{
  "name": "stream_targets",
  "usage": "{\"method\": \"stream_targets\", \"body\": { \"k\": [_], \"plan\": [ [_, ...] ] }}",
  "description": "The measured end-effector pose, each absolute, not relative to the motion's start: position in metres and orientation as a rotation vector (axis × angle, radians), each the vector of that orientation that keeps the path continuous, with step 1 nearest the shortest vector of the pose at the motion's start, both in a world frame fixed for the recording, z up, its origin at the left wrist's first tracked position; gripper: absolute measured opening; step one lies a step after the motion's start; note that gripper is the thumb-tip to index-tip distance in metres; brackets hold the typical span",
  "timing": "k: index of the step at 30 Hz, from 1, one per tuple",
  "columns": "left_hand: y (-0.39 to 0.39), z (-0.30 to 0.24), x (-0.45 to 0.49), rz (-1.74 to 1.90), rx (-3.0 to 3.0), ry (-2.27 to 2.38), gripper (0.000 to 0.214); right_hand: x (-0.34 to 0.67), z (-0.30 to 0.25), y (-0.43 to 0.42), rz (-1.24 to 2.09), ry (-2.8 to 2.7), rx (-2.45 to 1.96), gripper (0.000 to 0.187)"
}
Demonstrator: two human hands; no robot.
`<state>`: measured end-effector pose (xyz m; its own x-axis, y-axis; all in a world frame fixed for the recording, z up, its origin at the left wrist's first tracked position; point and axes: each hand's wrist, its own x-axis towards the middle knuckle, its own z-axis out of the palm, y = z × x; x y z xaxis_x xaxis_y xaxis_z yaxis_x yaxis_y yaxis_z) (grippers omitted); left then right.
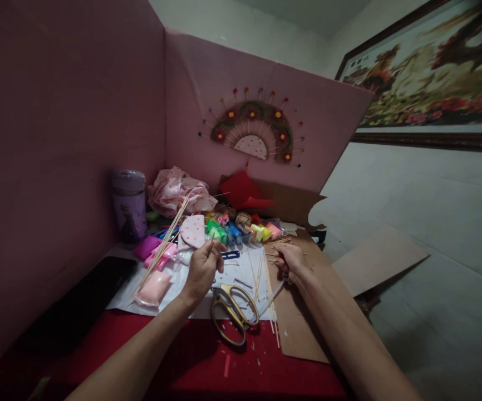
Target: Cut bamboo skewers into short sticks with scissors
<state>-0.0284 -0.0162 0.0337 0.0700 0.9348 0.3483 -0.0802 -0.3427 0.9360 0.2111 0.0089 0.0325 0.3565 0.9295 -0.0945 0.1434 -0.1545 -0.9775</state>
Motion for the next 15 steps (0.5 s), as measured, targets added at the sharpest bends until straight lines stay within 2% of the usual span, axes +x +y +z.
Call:
{"method": "stream_targets", "body": {
  "k": [4, 8, 11, 15],
  "plan": [
    [-0.017, 0.034, -0.028, 1.428, 1.458, 0.899, 0.033, 0.209, 0.032, 0.007, 0.881, -1.296, -1.799, 0.023],
    [-0.017, 0.033, -0.028, 1.42, 1.482, 0.909, 0.032, 0.206, 0.034, 0.006, 0.809, -1.488, -2.007, 0.017],
    [-0.017, 0.032, -0.028, 1.416, 1.496, 0.913, 0.032, 0.201, 0.036, 0.005, 0.773, -1.585, -2.105, 0.03],
    [-0.017, 0.033, -0.029, 1.404, 1.516, 0.937, 0.032, 0.197, 0.04, 0.003, 0.756, -1.693, -2.167, 0.032]
  ]
}}
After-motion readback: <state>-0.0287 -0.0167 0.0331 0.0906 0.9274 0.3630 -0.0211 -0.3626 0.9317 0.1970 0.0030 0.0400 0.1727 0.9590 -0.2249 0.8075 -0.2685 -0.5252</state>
